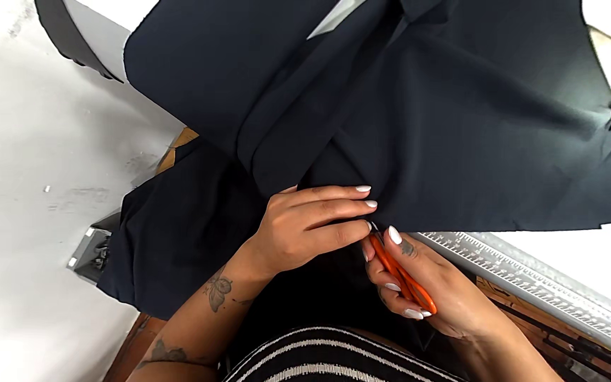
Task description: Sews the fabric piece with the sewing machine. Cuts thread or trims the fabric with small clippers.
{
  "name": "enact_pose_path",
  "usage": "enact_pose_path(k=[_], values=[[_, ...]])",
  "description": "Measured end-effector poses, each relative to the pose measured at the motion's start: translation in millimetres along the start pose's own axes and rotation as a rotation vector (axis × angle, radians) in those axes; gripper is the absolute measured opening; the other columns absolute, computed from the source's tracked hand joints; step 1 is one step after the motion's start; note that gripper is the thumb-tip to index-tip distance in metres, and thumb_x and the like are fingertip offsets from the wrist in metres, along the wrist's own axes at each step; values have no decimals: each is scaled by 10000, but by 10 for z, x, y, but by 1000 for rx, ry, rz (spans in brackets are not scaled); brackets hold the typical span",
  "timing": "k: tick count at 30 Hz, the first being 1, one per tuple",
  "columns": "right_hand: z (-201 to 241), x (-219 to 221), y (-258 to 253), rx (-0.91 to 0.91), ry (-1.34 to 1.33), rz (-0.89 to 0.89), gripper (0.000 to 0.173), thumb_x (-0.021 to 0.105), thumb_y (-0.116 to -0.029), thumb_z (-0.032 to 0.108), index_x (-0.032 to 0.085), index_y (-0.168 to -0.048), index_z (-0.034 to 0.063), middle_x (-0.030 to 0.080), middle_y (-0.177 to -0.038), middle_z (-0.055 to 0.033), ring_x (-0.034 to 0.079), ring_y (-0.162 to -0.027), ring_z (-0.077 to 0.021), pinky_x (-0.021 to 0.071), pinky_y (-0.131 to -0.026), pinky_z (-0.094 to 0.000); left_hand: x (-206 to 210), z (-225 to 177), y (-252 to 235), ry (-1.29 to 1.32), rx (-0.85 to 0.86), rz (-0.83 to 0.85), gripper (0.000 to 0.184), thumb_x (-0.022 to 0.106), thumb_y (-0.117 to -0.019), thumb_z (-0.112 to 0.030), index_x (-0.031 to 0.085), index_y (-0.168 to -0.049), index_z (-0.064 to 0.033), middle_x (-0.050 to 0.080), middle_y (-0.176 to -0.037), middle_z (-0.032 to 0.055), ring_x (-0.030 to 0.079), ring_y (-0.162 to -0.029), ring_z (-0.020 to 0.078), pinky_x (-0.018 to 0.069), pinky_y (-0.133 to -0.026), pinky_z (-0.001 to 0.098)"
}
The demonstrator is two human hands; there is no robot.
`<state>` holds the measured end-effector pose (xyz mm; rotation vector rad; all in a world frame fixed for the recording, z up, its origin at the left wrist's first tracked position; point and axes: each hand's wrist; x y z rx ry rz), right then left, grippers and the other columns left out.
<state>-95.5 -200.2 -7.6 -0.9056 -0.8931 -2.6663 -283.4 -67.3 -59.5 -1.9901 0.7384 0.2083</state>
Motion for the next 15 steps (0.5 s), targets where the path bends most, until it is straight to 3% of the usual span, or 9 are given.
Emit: enact_pose_path(k=[15], values=[[9,-1,-7,13,11,2,436,428,-1061,546,554,-1002,133,481,-674,62,452,-467,44,403,-432,-84,3,8,4,13,3,1,89,685,-944,-13,754,-980,-55,767,-1092,139,703,-1163,278,582,-1016,413]])
Point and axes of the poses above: each hand's wrist, its own y-axis away from the middle knuckle, its own x-axis out of the palm, z = x × y
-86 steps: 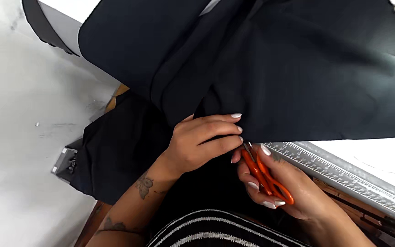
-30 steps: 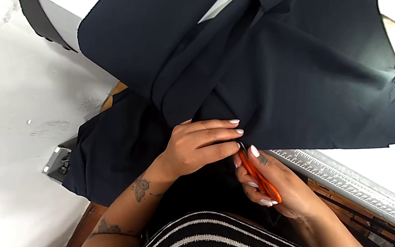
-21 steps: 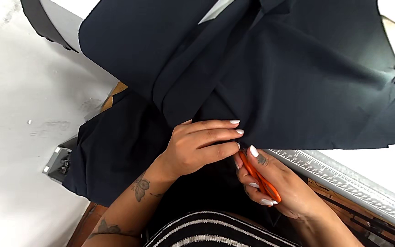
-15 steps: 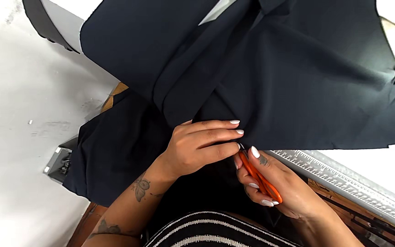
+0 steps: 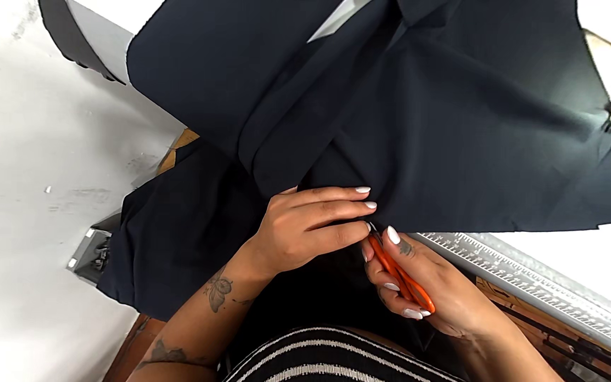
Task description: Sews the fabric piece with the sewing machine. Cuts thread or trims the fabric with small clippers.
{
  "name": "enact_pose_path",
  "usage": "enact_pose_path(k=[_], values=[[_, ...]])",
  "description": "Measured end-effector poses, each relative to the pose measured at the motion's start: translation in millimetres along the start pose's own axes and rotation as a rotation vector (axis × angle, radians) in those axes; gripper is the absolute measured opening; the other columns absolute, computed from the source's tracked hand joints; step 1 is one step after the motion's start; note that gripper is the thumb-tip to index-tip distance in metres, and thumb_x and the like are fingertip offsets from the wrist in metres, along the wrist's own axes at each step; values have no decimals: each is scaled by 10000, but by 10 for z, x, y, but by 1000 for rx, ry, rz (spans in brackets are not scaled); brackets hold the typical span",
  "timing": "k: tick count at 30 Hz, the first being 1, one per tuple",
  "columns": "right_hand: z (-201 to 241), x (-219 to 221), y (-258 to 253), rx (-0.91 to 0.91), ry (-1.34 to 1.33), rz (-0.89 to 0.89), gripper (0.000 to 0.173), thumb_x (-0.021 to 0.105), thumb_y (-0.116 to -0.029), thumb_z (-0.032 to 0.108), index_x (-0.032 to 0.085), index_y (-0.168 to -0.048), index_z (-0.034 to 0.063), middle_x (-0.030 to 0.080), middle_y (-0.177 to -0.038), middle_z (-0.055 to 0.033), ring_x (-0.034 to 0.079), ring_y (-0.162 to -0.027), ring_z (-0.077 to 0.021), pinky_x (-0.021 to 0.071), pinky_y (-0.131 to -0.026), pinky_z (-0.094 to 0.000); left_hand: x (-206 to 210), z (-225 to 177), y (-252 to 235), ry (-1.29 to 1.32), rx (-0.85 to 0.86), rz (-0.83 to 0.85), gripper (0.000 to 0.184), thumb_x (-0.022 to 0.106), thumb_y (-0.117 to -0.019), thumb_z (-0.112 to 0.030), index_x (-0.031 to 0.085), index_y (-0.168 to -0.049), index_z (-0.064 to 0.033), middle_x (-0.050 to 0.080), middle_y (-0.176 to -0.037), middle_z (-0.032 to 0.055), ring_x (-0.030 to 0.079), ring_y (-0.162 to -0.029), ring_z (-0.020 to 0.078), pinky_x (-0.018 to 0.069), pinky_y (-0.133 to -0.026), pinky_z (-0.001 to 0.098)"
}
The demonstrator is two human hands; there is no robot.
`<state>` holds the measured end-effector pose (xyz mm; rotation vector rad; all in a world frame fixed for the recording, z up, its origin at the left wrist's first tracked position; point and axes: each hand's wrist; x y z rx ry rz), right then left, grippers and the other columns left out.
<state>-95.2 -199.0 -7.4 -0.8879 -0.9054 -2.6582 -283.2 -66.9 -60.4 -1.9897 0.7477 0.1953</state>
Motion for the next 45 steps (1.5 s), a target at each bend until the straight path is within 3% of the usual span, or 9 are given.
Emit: enact_pose_path(k=[45], values=[[-38,-13,6,-26,41,-14,382,441,-1078,492,560,-988,140,475,-668,73,440,-472,49,387,-433,-82,-18,20,20,14,9,17,90,683,-949,-23,756,-989,-55,764,-1102,131,695,-1176,270,572,-1030,413]])
Point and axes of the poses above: each hand's wrist, its own y-axis away from the middle knuckle, its own x-axis out of the palm, z = x × y
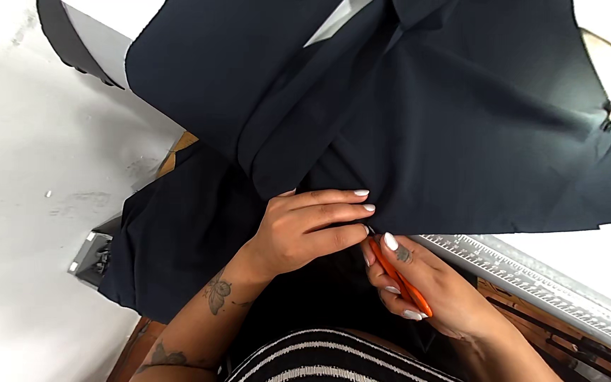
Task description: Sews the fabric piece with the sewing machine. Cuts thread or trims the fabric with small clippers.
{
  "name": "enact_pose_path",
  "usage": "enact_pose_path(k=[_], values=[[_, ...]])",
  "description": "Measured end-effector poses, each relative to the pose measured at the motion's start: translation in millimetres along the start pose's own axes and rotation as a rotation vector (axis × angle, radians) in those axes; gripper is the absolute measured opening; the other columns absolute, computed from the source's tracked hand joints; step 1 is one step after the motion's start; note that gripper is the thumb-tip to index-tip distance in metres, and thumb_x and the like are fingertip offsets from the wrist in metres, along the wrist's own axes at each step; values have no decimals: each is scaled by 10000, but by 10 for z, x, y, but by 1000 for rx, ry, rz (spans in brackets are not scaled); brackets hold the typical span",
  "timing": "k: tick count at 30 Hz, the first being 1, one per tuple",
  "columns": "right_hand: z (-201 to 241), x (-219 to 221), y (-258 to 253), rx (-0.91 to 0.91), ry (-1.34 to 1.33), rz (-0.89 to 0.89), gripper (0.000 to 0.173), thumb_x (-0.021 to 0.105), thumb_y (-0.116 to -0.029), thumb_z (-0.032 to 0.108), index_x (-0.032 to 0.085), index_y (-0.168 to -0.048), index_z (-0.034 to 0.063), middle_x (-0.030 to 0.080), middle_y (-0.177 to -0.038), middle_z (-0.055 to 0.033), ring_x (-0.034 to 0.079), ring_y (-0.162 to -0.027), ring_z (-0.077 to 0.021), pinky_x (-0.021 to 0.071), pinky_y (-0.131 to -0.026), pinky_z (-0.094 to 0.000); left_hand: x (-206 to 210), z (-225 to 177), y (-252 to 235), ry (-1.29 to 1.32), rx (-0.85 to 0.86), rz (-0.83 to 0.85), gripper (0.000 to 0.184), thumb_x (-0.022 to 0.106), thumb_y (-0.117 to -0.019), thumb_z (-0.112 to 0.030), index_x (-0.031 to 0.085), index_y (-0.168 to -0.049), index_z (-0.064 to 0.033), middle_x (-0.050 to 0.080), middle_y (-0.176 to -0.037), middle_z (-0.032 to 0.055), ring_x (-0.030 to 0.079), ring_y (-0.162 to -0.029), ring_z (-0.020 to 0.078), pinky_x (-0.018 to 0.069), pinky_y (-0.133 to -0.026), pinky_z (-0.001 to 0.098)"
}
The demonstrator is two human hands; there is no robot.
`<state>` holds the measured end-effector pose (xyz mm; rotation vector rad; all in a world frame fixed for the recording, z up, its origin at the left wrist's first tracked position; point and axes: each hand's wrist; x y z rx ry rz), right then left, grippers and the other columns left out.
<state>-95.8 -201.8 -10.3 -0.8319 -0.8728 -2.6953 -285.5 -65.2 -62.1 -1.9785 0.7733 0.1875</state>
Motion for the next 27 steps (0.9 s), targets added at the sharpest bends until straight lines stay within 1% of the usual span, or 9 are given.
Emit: enact_pose_path(k=[9,11,12,13,16,19,22,25,27], values=[[-152,-64,205,-48,20,-33,407,487,-1032,569,553,-1061,169,505,-749,65,474,-533,39,422,-480,-97,-4,-26,-12,-55,1,3,64,686,-950,-32,740,-960,-65,773,-1092,102,694,-1178,254,559,-1041,418],[-207,-88,273,-97,18,-62,415,475,-1032,578,546,-1078,172,513,-758,60,484,-551,31,425,-497,-104,4,-96,-23,-153,-21,11,51,719,-943,-87,724,-992,-100,763,-1129,58,668,-1212,224,484,-1110,473],[-235,-112,316,-128,14,-79,428,477,-1027,587,546,-1089,170,518,-767,57,495,-563,26,435,-508,-108,23,-139,-47,-204,-25,28,98,744,-937,-130,708,-1027,-116,748,-1151,36,641,-1240,212,397,-1168,534],[-262,-141,367,-157,12,-93,452,480,-1019,602,552,-1110,164,526,-778,51,508,-583,15,444,-522,-118,65,-182,-91,-249,-9,38,146,768,-926,-176,703,-1048,-129,740,-1152,22,625,-1243,203,364,-1173,529],[-344,-180,550,-234,-16,-148,450,507,-1016,592,565,-1149,166,542,-800,47,524,-617,3,448,-547,-127,301,-363,-340,-264,63,100,130,748,-943,-201,730,-1047,-126,746,-1140,29,639,-1190,188,454,-1043,391],[-388,-170,744,-293,-78,-281,419,512,-1029,559,589,-1151,165,548,-785,42,531,-597,0,461,-532,-128,608,-433,-732,-205,31,307,173,629,-1006,-138,755,-1114,-92,740,-1217,68,650,-1238,232,480,-1098,411],[-429,-133,896,-343,-178,-393,486,464,-1030,590,604,-1170,147,572,-813,16,554,-621,-23,489,-566,-152,793,-411,-1002,-242,-59,521,266,615,-1020,-305,764,-1161,-136,720,-1217,42,641,-1210,242,499,-1052,421],[-500,-127,947,-388,-289,-378,511,442,-1038,587,602,-1210,133,589,-862,7,570,-675,-31,498,-614,-161,853,-426,-1008,-269,24,478,167,636,-1002,-200,789,-1038,-143,740,-1036,26,679,-1025,221,540,-880,387],[-539,-131,918,-391,-363,-357,518,433,-1037,595,602,-1193,131,582,-850,7,570,-675,-35,495,-614,-162,906,-405,-907,-219,84,389,127,674,-964,-119,792,-1011,-114,757,-1005,38,694,-1041,220,538,-937,392]])
Point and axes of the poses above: each hand's wrist, its own y-axis away from the middle knuckle, its own x-axis out of the palm, z = x × y
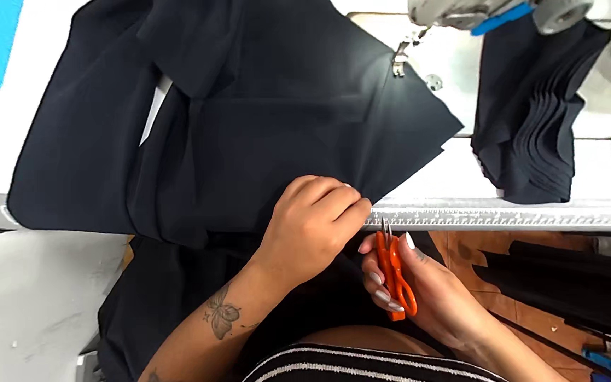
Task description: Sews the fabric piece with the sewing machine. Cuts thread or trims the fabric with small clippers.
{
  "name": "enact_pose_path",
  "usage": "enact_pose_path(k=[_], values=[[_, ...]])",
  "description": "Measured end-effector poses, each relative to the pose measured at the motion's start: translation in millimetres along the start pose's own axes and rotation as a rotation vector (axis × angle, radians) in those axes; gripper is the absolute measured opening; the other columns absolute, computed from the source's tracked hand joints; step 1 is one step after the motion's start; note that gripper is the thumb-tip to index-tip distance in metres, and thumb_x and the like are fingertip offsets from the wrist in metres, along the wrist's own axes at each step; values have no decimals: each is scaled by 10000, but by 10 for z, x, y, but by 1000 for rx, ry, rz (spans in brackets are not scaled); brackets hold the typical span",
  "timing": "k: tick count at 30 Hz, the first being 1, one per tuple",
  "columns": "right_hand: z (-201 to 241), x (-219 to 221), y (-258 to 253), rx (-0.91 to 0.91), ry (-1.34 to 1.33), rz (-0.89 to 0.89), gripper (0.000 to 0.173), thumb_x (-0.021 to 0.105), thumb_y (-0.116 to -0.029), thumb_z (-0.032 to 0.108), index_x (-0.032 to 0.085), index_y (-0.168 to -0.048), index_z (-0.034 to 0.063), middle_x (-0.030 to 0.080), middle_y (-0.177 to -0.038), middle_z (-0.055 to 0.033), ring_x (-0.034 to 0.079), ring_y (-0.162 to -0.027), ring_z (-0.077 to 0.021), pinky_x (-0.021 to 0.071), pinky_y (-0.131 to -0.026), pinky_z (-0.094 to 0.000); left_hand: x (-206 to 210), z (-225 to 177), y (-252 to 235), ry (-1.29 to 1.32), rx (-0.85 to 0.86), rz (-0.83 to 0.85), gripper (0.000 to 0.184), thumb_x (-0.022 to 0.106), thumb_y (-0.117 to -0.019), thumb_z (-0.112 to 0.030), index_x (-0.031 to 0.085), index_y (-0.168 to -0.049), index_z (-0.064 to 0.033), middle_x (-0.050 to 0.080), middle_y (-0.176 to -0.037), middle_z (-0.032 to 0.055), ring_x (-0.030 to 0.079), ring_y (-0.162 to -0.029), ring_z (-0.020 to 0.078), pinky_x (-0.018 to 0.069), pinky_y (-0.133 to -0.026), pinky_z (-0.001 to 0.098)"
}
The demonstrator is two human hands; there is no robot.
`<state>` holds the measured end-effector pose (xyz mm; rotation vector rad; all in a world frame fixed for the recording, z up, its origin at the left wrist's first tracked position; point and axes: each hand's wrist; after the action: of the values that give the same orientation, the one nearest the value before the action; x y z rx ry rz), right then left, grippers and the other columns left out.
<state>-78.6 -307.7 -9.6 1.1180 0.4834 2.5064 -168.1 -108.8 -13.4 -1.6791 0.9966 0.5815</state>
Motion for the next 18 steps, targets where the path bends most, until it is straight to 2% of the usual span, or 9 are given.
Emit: enact_pose_path(k=[2,3,5,8,12,18], values=[[-41,-7,-54,30,-58,-5,511,397,-1044,604,600,-1136,144,569,-820,14,569,-665,-38,494,-606,-162,78,-6,52,68,19,-47,98,696,-951,-83,769,-1013,-63,755,-1031,81,689,-1137,256,510,-1076,451],[-59,-8,-83,42,-72,2,504,382,-1050,600,593,-1110,147,563,-813,13,565,-661,-39,488,-601,-161,103,-16,65,88,11,-54,94,696,-959,-84,756,-1020,-46,751,-1060,100,679,-1176,267,488,-1112,472],[-76,-1,-123,52,-97,27,488,374,-1056,590,578,-1088,147,551,-802,10,558,-655,-41,480,-594,-159,112,-34,53,93,-33,-59,115,716,-964,-140,745,-1008,-37,749,-1110,110,671,-1206,265,492,-1115,456],[-63,1,-138,66,-100,45,485,382,-1056,589,579,-1094,147,552,-808,9,564,-662,-42,487,-599,-160,76,-54,17,67,-116,-42,170,739,-952,-208,779,-1036,-66,752,-1103,82,677,-1185,235,522,-1077,393],[-31,-3,-149,69,-57,65,459,415,-1063,553,580,-1150,134,566,-840,5,575,-693,-43,498,-622,-162,60,-53,-12,90,-166,-41,159,739,-950,-210,798,-1034,-88,754,-1094,59,679,-1178,210,523,-1080,384],[-9,39,-114,63,21,38,424,452,-1055,546,586,-1117,149,558,-818,10,570,-680,-40,494,-615,-161,47,-12,-51,70,-242,-69,182,750,-938,-237,800,-1038,-94,761,-1122,59,680,-1195,218,515,-1097,381]])
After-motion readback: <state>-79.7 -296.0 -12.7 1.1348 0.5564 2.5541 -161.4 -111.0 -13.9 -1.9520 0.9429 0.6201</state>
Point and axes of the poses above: each hand's wrist, its own y-axis away from the middle knuckle, its own x-axis out of the palm, z = x × y
